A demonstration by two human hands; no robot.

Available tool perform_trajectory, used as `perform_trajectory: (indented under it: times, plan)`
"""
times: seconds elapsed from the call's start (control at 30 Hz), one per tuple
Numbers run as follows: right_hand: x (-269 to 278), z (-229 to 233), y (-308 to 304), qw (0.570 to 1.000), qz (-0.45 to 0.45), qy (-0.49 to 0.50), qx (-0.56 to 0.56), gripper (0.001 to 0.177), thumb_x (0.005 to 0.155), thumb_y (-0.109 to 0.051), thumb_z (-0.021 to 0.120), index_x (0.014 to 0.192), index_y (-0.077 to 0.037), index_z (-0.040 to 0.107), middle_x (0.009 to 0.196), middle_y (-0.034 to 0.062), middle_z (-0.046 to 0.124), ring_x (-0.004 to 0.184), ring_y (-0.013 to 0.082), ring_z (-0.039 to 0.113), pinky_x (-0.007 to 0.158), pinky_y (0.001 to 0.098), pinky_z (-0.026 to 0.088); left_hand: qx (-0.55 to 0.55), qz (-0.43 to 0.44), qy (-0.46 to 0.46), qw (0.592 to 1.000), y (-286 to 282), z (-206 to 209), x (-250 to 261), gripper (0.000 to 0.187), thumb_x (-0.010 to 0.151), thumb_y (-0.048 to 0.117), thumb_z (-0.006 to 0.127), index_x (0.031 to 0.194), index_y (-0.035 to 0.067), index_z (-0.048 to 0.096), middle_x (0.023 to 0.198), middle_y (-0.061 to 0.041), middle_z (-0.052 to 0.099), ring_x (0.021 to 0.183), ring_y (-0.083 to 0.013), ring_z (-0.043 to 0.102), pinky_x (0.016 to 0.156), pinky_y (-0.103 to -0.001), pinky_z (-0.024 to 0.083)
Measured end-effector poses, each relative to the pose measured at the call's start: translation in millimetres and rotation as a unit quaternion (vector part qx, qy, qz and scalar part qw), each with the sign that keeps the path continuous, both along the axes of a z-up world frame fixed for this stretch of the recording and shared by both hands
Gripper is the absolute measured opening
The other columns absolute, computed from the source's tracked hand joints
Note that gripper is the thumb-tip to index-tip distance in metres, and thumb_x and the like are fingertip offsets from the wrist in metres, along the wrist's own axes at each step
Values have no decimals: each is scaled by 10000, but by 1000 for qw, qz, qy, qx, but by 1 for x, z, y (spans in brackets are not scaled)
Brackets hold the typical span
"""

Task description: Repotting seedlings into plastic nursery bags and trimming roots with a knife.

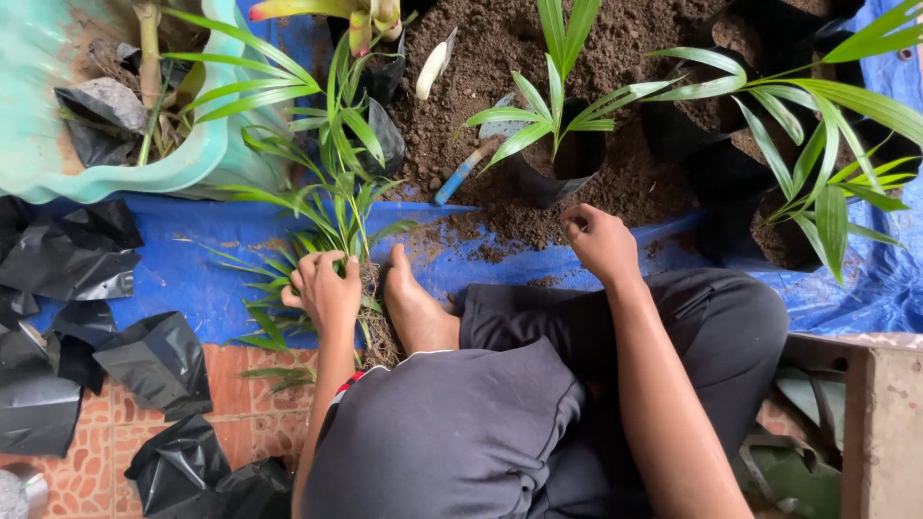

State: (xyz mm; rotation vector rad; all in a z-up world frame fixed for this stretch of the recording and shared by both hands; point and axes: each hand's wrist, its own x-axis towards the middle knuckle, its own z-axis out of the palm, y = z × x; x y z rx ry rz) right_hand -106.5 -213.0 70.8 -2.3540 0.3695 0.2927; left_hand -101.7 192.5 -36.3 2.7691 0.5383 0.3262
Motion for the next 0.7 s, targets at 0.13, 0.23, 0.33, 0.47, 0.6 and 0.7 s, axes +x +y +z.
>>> perform_trajectory:
  times: [0.13,0.23,0.33,0.47,0.6,0.7]
  plan:
    - [1,-5,-3,1000,6,5,10,326,999,-212,546,1259,-131,724,1086,138,759,1039,384,719,928,557,531,-18,16,86,996,-4,3,13,329,886,563,676,1031,275,738,1224,47,598,1186,-260,493,1049,-594,258]
    - [4,-14,-7,1000,3,8,1,310,990,-240,562,1238,-164,734,1077,107,764,1023,363,725,921,544,538,-53,21,76,995,1,-7,22,296,869,545,703,977,274,753,1188,74,614,1161,-260,514,1032,-608,289]
    - [3,-18,-7,1000,0,12,-4,297,983,-261,575,1218,-190,743,1066,84,770,1011,350,729,919,533,541,-71,32,2,997,7,-7,18,240,841,484,751,924,259,742,1165,90,604,1142,-260,524,1018,-587,272]
    - [5,-19,-6,1000,0,18,-14,304,973,-274,579,1215,-195,745,1085,84,771,1012,364,726,922,538,538,-175,21,-145,974,6,45,2,214,906,360,766,908,153,709,1221,14,564,1193,-255,478,1002,-531,263]
    - [3,-14,-4,1000,-1,10,-1,309,983,-243,572,1229,-166,743,1082,106,768,1010,367,728,916,538,535,-223,-43,-229,947,29,78,-11,199,944,214,784,919,45,683,1173,-107,581,1173,-305,536,1038,-520,331]
    - [3,-16,-5,1000,-3,14,-8,307,985,-261,569,1225,-193,748,1079,91,771,1004,372,727,913,539,536,-217,-94,-301,924,49,102,-16,212,957,141,802,931,-32,683,1108,-184,621,1113,-364,606,1033,-492,411]
